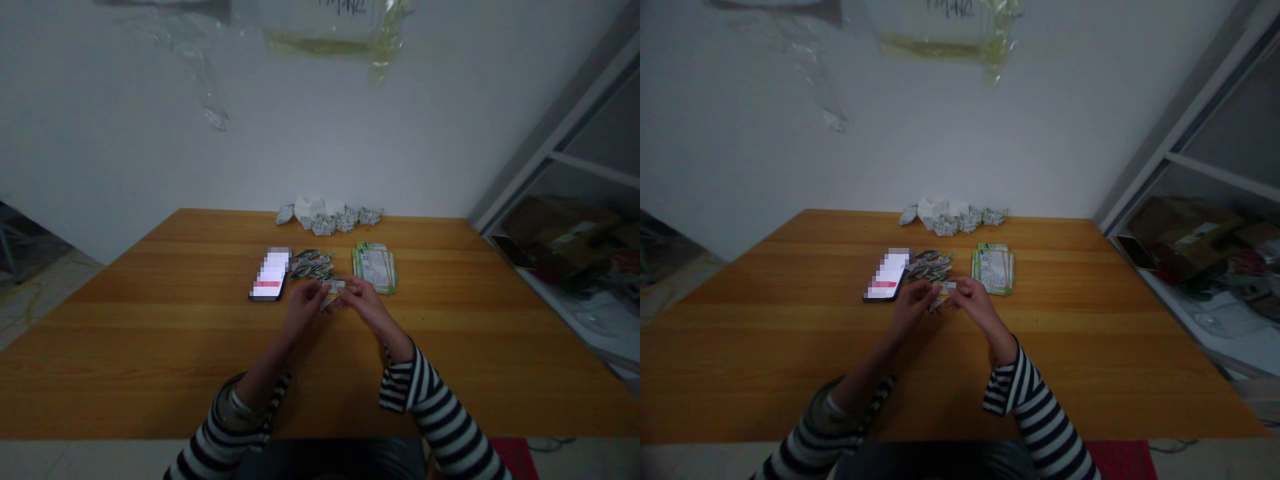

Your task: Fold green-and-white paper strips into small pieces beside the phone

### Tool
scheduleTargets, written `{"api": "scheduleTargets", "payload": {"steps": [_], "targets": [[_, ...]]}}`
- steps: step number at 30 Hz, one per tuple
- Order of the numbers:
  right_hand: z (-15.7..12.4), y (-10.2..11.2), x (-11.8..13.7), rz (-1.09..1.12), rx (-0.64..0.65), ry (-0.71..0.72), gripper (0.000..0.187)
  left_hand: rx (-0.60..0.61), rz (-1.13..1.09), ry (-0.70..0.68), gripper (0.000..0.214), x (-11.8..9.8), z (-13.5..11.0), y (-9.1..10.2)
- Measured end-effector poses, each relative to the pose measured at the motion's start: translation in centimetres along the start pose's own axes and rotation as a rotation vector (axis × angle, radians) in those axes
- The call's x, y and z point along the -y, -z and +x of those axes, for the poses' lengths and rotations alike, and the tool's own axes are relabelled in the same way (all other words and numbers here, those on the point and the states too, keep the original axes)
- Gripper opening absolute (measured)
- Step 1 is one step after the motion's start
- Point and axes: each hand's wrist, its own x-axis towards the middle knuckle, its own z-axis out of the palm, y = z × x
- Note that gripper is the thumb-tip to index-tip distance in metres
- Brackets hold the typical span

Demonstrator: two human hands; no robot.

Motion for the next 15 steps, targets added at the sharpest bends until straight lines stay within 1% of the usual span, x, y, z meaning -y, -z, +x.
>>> {"api": "scheduleTargets", "payload": {"steps": [2, 5, 9, 11, 13, 15], "targets": [[0.0, -0.1, -0.4, 0.015, -0.039, -0.012, 0.033, -0.001, -0.007, 0.015, 0.041, 0.3, 0.1, 0.2], [-0.1, 0.1, -0.3, 0.010, -0.078, -0.026, 0.031, 0.091, -0.033, 0.101, 0.042, 0.5, 0.4, 0.9], [-0.4, 0.6, 0.4, -0.033, 0.030, -0.067, 0.031, 0.194, 0.000, 0.150, 0.038, 0.3, 0.6, 2.0], [-0.4, 0.6, 0.5, -0.032, 0.051, -0.073, 0.031, 0.168, -0.014, 0.141, 0.036, 0.2, 0.6, 2.1], [-0.4, 0.4, 0.3, -0.024, 0.030, -0.081, 0.031, 0.102, -0.036, 0.130, 0.035, 0.2, 0.5, 1.9], [-0.3, 0.3, 0.0, -0.014, 0.000, -0.072, 0.032, 0.073, -0.065, 0.138, 0.035, 0.1, 0.5, 1.7]]}}
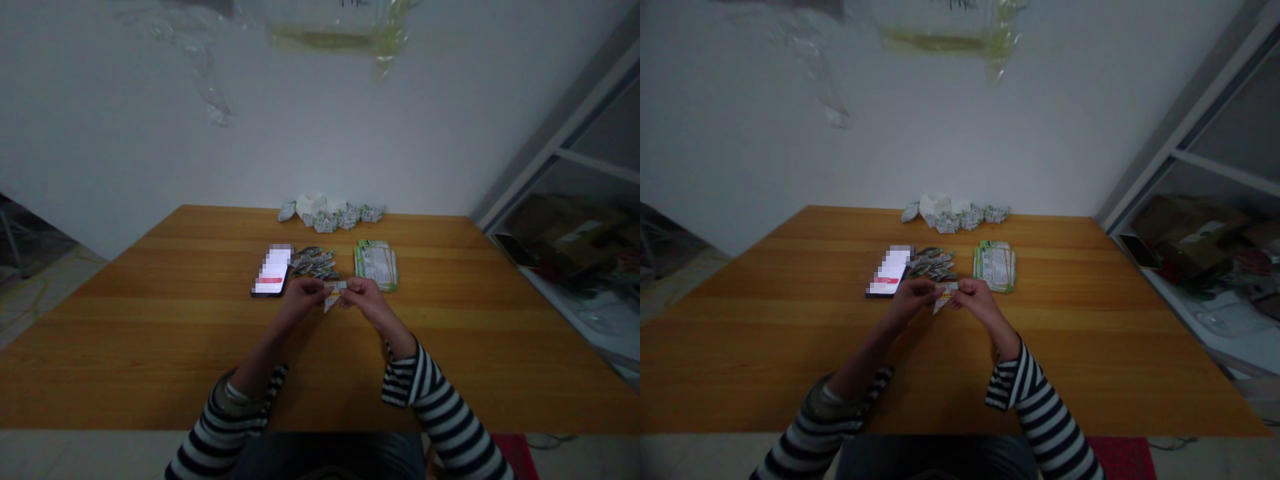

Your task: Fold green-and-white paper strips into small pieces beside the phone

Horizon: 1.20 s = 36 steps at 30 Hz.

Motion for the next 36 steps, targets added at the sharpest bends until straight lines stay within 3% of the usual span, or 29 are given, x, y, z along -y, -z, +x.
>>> {"api": "scheduleTargets", "payload": {"steps": [7, 15, 17, 22, 24, 27, 31, 36], "targets": [[0.0, 0.4, 0.2, -0.026, 0.013, 0.174, 0.026, 0.085, -0.101, 0.053, 0.034, -0.4, -0.4, 0.3], [0.1, 0.8, 0.5, -0.142, -0.007, 0.189, 0.014, 0.074, -0.209, 0.183, 0.044, -1.0, -0.1, 0.3], [0.1, 0.7, 0.2, -0.207, -0.023, 0.216, 0.016, 0.072, -0.129, 0.201, 0.043, -0.8, -0.1, 0.2], [0.0, 0.4, -0.3, -0.350, 0.000, 0.277, 0.019, 0.069, 0.150, 0.059, 0.039, 0.7, 0.3, 0.5], [-0.2, 0.2, -0.1, -0.344, 0.065, 0.270, 0.017, 0.012, 0.191, 0.007, 0.035, 1.2, 0.6, 0.6], [-0.3, -0.2, 0.1, -0.254, 0.115, 0.213, 0.033, -0.119, 0.294, -0.070, 0.026, 1.5, 0.7, 0.3], [0.1, -0.9, -0.3, -0.126, -0.003, 0.092, 0.033, -0.211, 0.437, -0.162, 0.018, 1.0, 0.4, -0.5], [0.4, -1.2, -1.0, -0.159, -0.124, 0.067, 0.038, -0.197, 0.418, -0.171, 0.023, 1.0, 0.2, -1.1]]}}
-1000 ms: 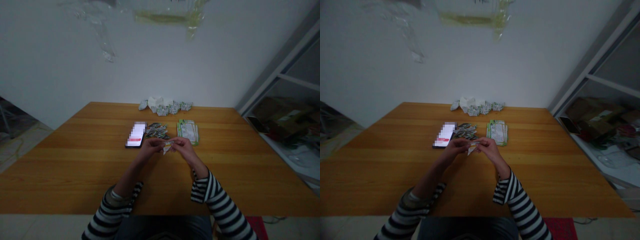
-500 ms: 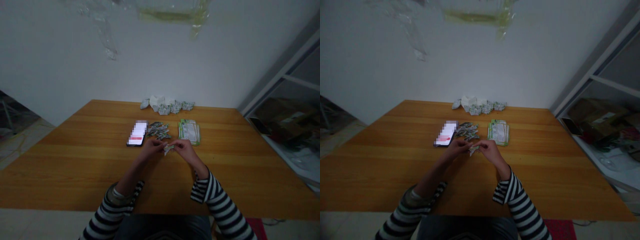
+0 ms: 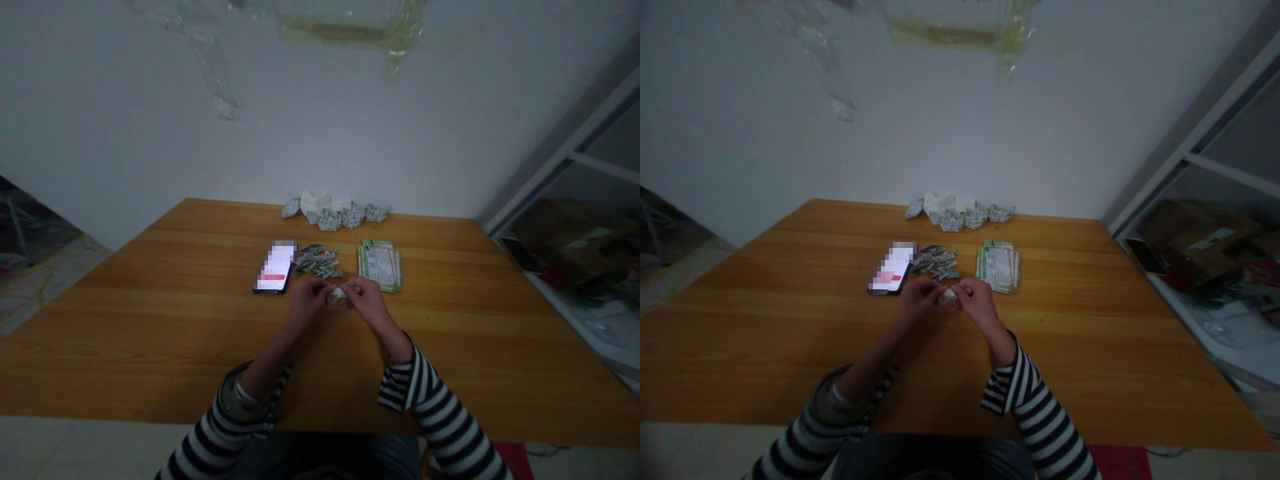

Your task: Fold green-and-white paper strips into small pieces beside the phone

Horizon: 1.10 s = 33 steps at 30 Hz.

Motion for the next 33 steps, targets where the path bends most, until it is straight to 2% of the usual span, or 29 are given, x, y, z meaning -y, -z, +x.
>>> {"api": "scheduleTargets", "payload": {"steps": [4, 7, 9, 12, 14, 16, 19, 22, 25, 27, 33], "targets": [[0.2, 0.2, -0.2, 0.027, -0.112, 0.014, 0.036, 0.123, -0.200, 0.004, 0.031, 0.2, 0.2, -0.2], [0.3, 0.7, 0.1, 0.120, -0.096, -0.003, 0.036, 0.221, -0.270, -0.029, 0.047, 0.3, 0.3, -0.1], [0.2, 1.0, 0.5, 0.144, 0.002, 0.011, 0.039, 0.205, -0.242, -0.037, 0.042, 0.3, 0.3, 0.2], [0.0, 1.3, 1.0, 0.049, 0.131, 0.054, 0.043, 0.139, -0.173, -0.022, 0.038, 0.2, 0.5, 0.7], [-0.1, 1.4, 1.0, -0.034, 0.100, 0.083, 0.042, 0.135, -0.137, -0.024, 0.039, 0.1, 0.5, 0.9], [0.0, 1.2, 0.6, -0.053, 0.037, 0.072, 0.033, 0.147, -0.148, -0.024, 0.042, 0.0, 0.4, 0.8], [0.2, 0.7, -0.1, 0.078, -0.014, -0.029, 0.038, 0.127, -0.227, -0.011, 0.048, 0.1, 0.5, 0.4], [0.1, 0.2, -0.3, 0.253, -0.028, -0.110, 0.039, 0.057, -0.284, -0.011, 0.042, 0.3, 0.5, 0.2], [-0.2, 0.0, 0.1, 0.354, 0.008, -0.141, 0.062, -0.010, -0.248, -0.048, 0.031, 0.3, 0.6, 0.3], [-0.4, 0.2, 0.5, 0.379, 0.036, -0.135, 0.070, -0.011, -0.186, -0.071, 0.024, 0.2, 0.5, 0.4], [-0.8, 0.5, 1.4, 0.380, 0.175, -0.100, 0.061, 0.014, -0.222, -0.051, 0.029, -0.1, 0.4, 0.6]]}}
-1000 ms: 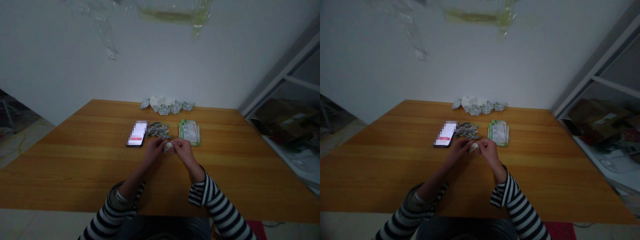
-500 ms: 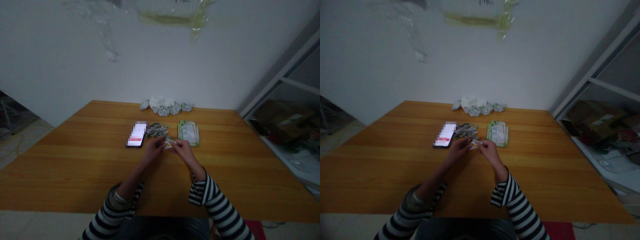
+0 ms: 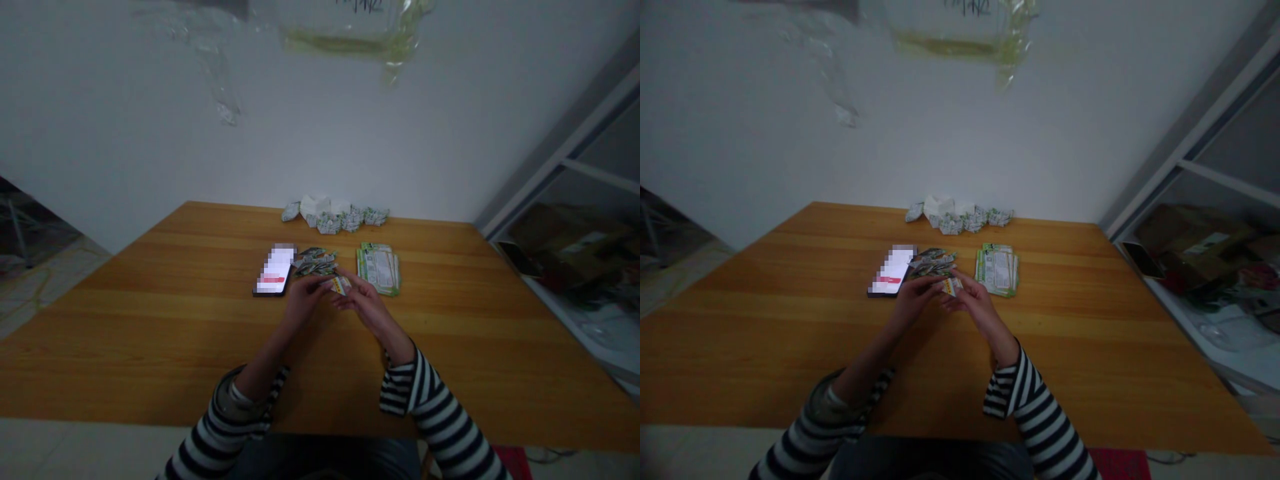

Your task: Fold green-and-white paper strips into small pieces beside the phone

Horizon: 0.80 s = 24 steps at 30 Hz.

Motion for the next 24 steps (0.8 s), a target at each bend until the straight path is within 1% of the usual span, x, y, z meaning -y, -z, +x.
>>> {"api": "scheduleTargets", "payload": {"steps": [4, 8, 12, 15, 19, 21, 24], "targets": [[0.1, 0.2, -0.1, -0.008, 0.038, 0.016, 0.054, -0.002, 0.042, -0.030, 0.024, 0.0, 0.0, 0.1], [0.5, 0.9, -0.3, -0.113, 0.019, 0.056, 0.053, 0.083, 0.098, -0.007, 0.023, 0.1, -0.2, 0.1], [0.8, 1.3, -0.3, -0.263, -0.031, 0.089, 0.049, 0.196, -0.004, 0.085, 0.029, 0.3, -0.2, 0.0], [0.8, 1.1, -0.1, -0.305, -0.053, 0.096, 0.049, 0.236, -0.096, 0.148, 0.034, 0.3, -0.1, 0.0], [0.6, 0.7, -0.1, -0.341, -0.100, 0.111, 0.049, 0.298, -0.150, 0.204, 0.036, 0.1, -0.1, 0.2], [0.6, 0.7, 0.0, -0.353, -0.102, 0.118, 0.048, 0.319, -0.177, 0.236, 0.037, -0.1, -0.2, 0.3], [0.5, 1.0, 0.2, -0.373, -0.071, 0.129, 0.050, 0.338, -0.210, 0.268, 0.039, 0.0, -0.4, 0.4]]}}
